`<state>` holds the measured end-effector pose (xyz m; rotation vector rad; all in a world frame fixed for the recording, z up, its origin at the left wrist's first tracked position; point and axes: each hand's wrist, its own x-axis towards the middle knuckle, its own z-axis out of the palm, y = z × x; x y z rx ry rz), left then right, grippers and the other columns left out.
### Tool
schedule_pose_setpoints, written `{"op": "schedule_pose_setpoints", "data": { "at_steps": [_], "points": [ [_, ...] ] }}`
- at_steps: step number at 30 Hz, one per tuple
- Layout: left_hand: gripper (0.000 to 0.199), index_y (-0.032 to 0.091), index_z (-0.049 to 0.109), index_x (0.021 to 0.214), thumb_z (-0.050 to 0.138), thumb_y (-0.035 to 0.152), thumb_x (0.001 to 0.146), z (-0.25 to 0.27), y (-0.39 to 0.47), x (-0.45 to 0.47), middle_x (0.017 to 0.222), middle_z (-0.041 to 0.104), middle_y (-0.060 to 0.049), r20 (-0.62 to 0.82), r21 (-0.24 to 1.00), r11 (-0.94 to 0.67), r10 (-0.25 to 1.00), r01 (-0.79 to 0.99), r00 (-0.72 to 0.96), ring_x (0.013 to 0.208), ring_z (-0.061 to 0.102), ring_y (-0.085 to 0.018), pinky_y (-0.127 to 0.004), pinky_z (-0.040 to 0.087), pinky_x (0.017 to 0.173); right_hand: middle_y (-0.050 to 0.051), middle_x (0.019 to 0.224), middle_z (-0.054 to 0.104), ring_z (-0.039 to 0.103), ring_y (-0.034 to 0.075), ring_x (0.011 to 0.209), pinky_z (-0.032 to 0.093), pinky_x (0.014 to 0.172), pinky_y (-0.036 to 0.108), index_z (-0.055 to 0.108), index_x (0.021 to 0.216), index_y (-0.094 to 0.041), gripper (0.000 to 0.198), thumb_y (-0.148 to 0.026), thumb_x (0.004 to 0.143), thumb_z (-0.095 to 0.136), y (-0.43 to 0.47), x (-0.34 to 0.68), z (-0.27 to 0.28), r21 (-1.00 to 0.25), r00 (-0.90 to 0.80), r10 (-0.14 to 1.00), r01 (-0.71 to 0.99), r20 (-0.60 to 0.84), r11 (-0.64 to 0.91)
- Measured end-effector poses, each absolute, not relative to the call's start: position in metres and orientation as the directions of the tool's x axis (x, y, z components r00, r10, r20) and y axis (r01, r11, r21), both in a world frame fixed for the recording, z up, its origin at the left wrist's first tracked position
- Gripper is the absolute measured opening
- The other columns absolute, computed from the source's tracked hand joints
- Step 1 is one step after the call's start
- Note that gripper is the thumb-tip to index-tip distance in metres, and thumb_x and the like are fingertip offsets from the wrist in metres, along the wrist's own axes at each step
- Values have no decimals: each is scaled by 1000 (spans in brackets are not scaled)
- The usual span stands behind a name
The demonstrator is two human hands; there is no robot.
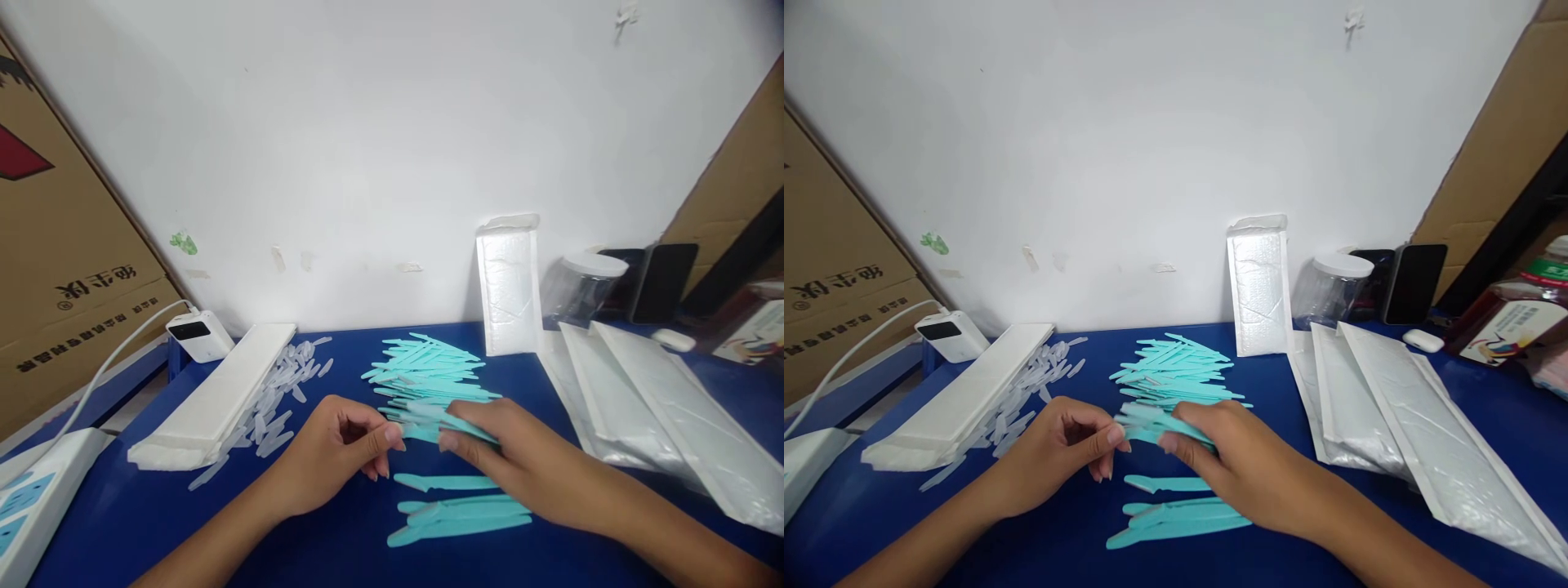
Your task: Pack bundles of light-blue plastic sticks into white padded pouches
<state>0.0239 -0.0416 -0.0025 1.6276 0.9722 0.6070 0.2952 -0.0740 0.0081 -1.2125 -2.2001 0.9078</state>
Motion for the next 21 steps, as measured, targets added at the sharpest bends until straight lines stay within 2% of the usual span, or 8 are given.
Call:
{"op": "schedule_pose_setpoints", "data": {
  "at_steps": [6,9,11,13,16,18,21],
  "points": [
    [36,16,77,69,75,42,94,3,-49,29,65,73,-3,-64,936,-152,813,317,579,61,64,-14,-22,52,62,-3,74,58,52,16,67,29,61,30,49,82,-23,43,-55,111,47,-76,294,1,-572,-572,820,667,19,478],
    [35,17,81,76,73,44,96,3,-50,29,69,74,-4,-50,933,-183,785,309,618,63,66,-15,-23,53,62,-1,77,62,55,17,69,30,62,30,49,82,-23,43,-54,111,46,-75,294,-2,-539,-574,819,685,17,490],
    [33,19,84,89,71,48,97,2,-48,27,76,78,-5,-18,906,-246,790,344,613,65,68,-17,-25,53,62,0,79,64,57,17,69,33,63,30,50,82,-23,42,-50,113,45,-72,296,-2,-537,-548,836,695,36,479],
    [32,22,85,102,70,49,98,2,-43,21,87,81,-6,78,802,-400,807,445,585,71,70,-19,-26,52,64,1,78,65,57,18,68,35,63,31,51,81,-22,41,-48,113,44,-67,301,-2,-530,-494,867,718,69,451],
    [29,25,83,106,66,47,101,6,-27,3,97,82,-5,234,509,-591,795,627,560,79,71,-21,-28,49,69,3,77,67,60,21,67,39,63,31,57,85,-22,39,-52,109,50,-59,313,-1,-535,-428,898,737,104,413],
    [30,25,82,103,62,48,102,11,-14,-14,90,80,-4,236,361,-577,816,733,527,75,69,-21,-30,46,69,6,80,71,65,24,71,43,63,31,63,90,-22,36,-55,104,57,-55,321,-1,-553,-415,904,731,103,399],
    [35,25,81,100,61,54,100,21,2,-41,75,74,-4,208,204,-473,877,857,434,68,65,-23,-31,41,63,7,84,75,69,26,75,46,64,31,66,91,-22,32,-53,100,64,-51,327,-1,-566,-426,903,732,53,379]
  ]
}}
